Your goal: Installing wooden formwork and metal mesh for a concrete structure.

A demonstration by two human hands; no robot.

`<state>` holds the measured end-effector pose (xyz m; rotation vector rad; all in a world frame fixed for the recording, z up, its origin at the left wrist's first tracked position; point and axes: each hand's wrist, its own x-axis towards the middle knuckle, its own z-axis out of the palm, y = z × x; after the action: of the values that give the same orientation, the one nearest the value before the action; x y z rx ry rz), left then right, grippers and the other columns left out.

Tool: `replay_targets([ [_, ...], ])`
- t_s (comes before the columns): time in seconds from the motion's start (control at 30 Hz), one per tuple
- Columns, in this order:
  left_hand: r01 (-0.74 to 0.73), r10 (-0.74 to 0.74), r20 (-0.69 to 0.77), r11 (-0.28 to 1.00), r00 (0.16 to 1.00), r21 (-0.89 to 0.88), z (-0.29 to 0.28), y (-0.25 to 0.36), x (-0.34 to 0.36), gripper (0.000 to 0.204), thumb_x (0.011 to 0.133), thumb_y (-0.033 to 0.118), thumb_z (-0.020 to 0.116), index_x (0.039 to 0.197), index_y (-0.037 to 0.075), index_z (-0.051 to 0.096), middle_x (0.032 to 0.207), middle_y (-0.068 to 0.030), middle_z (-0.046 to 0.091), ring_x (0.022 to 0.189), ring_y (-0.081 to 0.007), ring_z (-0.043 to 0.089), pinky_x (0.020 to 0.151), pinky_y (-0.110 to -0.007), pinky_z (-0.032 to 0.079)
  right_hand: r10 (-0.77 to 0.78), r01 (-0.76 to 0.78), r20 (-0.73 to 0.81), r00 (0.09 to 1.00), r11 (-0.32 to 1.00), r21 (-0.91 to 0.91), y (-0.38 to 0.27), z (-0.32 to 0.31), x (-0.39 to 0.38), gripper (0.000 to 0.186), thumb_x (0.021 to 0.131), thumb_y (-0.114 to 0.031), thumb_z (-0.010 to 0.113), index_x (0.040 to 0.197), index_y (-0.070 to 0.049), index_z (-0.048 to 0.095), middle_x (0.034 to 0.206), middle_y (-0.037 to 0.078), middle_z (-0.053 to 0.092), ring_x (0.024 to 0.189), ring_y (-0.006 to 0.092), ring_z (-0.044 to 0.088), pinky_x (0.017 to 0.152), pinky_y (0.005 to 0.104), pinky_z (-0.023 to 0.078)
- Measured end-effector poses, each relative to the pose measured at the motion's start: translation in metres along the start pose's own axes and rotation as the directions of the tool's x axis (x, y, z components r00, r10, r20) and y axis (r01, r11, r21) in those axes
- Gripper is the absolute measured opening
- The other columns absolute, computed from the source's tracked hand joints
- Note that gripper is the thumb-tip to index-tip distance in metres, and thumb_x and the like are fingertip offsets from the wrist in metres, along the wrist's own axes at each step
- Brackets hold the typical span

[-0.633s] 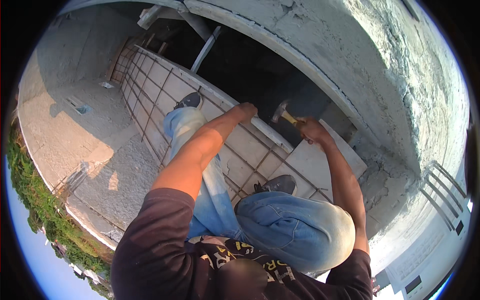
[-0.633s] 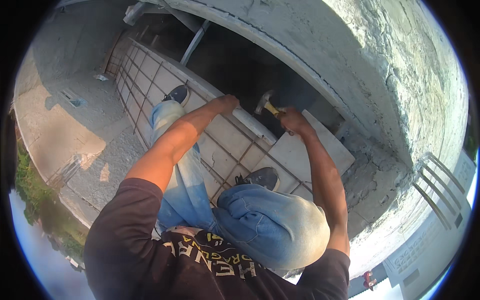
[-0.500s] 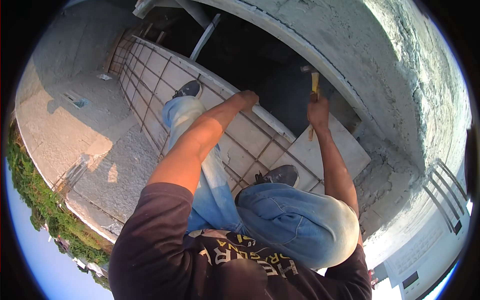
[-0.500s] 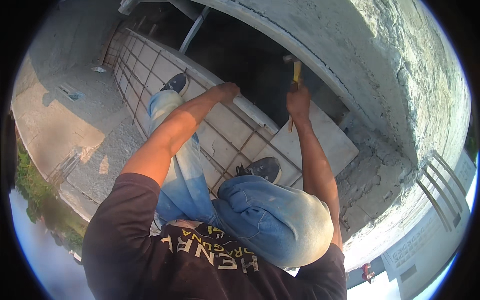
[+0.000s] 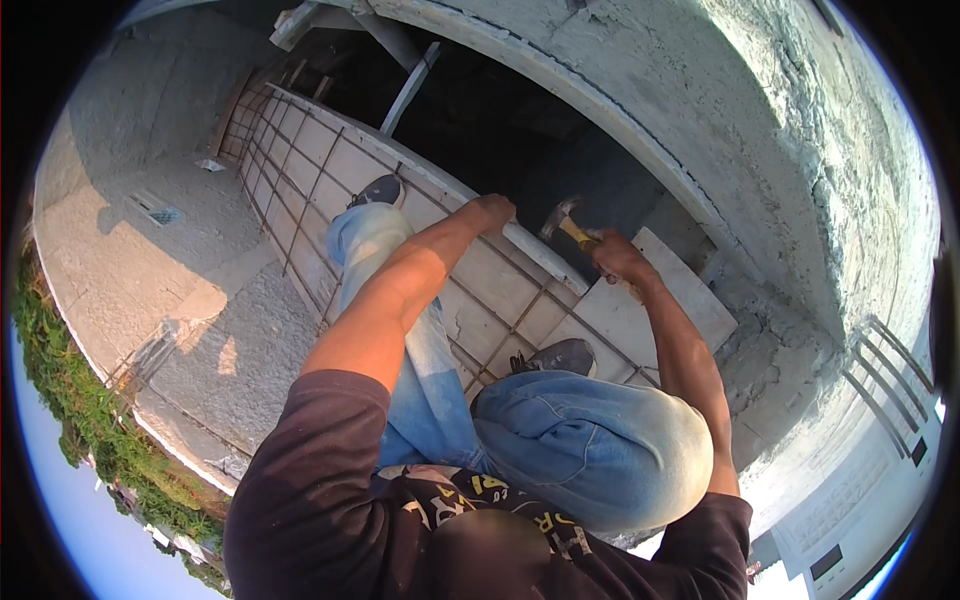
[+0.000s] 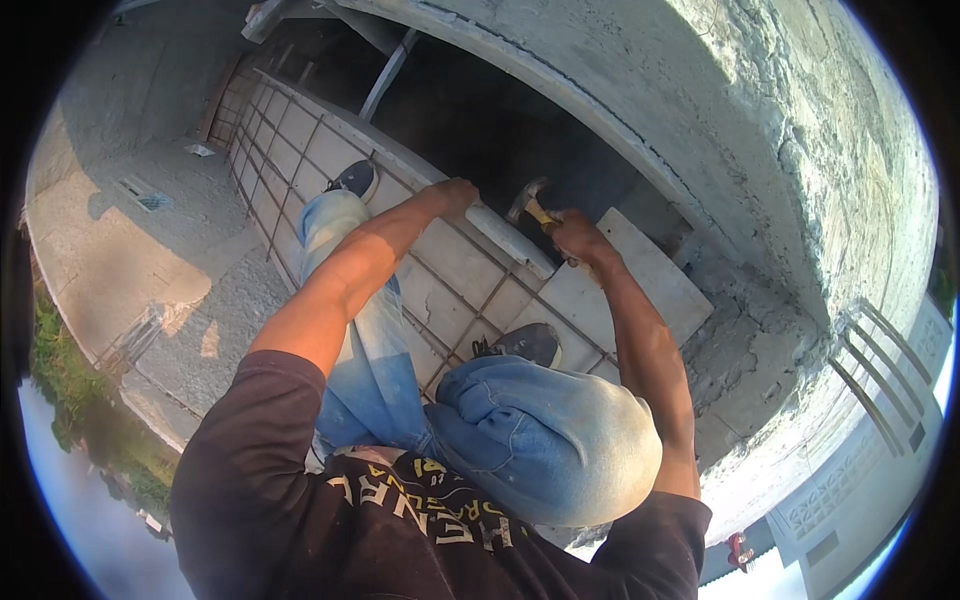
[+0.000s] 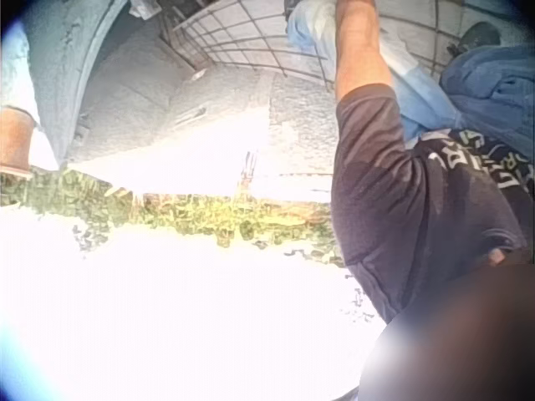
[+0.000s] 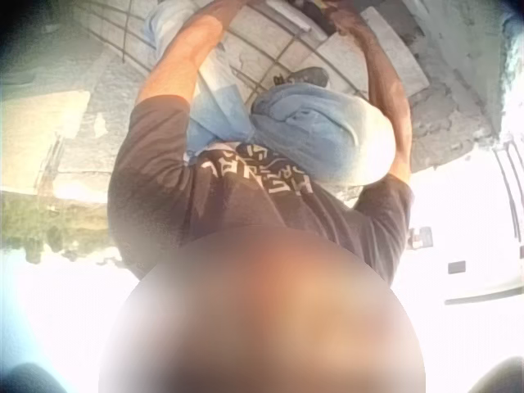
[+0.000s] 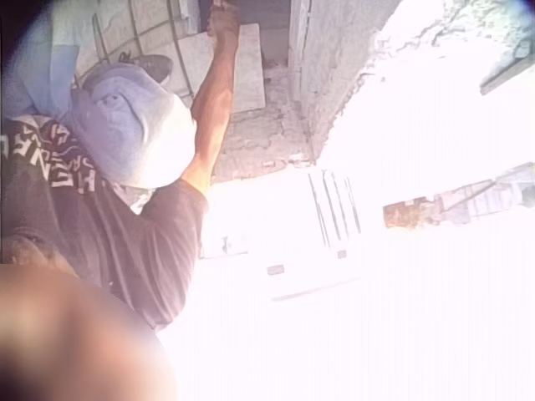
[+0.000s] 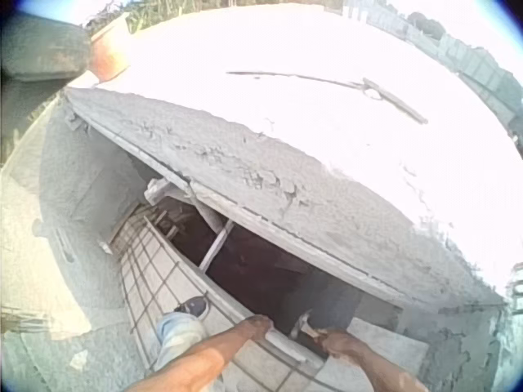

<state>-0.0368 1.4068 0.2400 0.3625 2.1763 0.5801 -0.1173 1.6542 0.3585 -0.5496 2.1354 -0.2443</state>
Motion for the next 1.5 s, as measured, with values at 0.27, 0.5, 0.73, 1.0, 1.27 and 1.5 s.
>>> replay_targets([
  [0.27, 0.003, -0.003, 0.013, 1.000, 1.000, 0.016, -0.031, 0.019, -0.004, 0.033, 0.075, 0.004, 0.065, 0.107, 0.002, 0.069, 0.110, -0.0192, 0.067, 0.108, -0.0299, 0.063, 0.094, -0.037, 0.051, 0.208, -0.037, -0.593, 0.778, 0.957, 0.287, -0.021, -0.011, -0.003, 0.033, 0.096, -0.020, 0.046, 0.119, 0.002, 0.057, 0.077, 0.022, 0.065, 0.059, 0.0367, 0.061, 0.055, 0.0429, 0.047],
  [0.5, -0.004, 0.004, 0.026, 1.000, 1.000, 0.010, -0.007, 0.011, -0.008, 0.028, 0.076, 0.003, 0.065, 0.103, 0.002, 0.070, 0.109, -0.0191, 0.067, 0.107, -0.0314, 0.063, 0.093, -0.038, 0.051, 0.378, -0.261, -0.129, 0.917, 0.812, 0.523, -0.031, -0.048, -0.012, 0.037, 0.093, -0.020, 0.048, 0.119, 0.005, 0.058, 0.081, 0.021, 0.066, 0.063, 0.0352, 0.064, 0.058, 0.0433, 0.049],
  [0.73, 0.033, -0.033, 0.013, 0.999, 0.999, 0.042, -0.004, -0.002, -0.016, 0.029, 0.074, 0.007, 0.067, 0.103, 0.004, 0.071, 0.108, -0.0171, 0.068, 0.106, -0.0312, 0.064, 0.092, -0.038, 0.052, 0.121, -0.261, 0.348, 0.930, 0.884, 0.388, -0.041, -0.048, -0.009, 0.043, 0.094, -0.030, 0.053, 0.126, -0.002, 0.056, 0.063, 0.005, 0.051, 0.047, 0.0148, 0.050, 0.044, 0.0332, 0.042],
  [1.0, 0.023, -0.021, -0.041, 0.999, 0.999, 0.037, 0.002, 0.015, -0.008, 0.032, 0.076, 0.008, 0.066, 0.108, 0.002, 0.069, 0.112, -0.0177, 0.067, 0.109, -0.0309, 0.062, 0.094, -0.038, 0.051, 0.132, -0.121, -0.063, 0.989, 0.980, 0.158, -0.003, 0.010, -0.010, 0.041, 0.095, -0.025, 0.050, 0.129, -0.002, 0.057, 0.067, 0.008, 0.056, 0.046, 0.0132, 0.051, 0.041, 0.0317, 0.039],
  [1.27, -0.001, 0.000, 0.016, 0.999, 1.000, 0.044, -0.028, 0.015, -0.002, 0.030, 0.077, 0.005, 0.064, 0.107, 0.002, 0.069, 0.109, -0.0181, 0.067, 0.109, -0.0309, 0.062, 0.096, -0.039, 0.049, 0.194, -0.155, -0.190, 0.963, 0.967, 0.200, 0.003, 0.005, 0.010, 0.044, 0.094, -0.027, 0.051, 0.131, -0.002, 0.055, 0.068, 0.008, 0.056, 0.048, 0.0153, 0.052, 0.043, 0.0316, 0.042],
  [1.5, -0.036, 0.035, 0.025, 0.999, 0.999, 0.022, -0.014, 0.014, -0.002, 0.028, 0.076, 0.007, 0.063, 0.103, 0.001, 0.068, 0.108, -0.0188, 0.067, 0.105, -0.0319, 0.063, 0.093, -0.039, 0.050, 0.372, -0.308, -0.013, 0.928, 0.788, 0.532, 0.003, -0.057, -0.006, 0.035, 0.094, -0.026, 0.051, 0.116, -0.001, 0.062, 0.065, 0.008, 0.055, 0.048, 0.0166, 0.052, 0.043, 0.0323, 0.040],
])
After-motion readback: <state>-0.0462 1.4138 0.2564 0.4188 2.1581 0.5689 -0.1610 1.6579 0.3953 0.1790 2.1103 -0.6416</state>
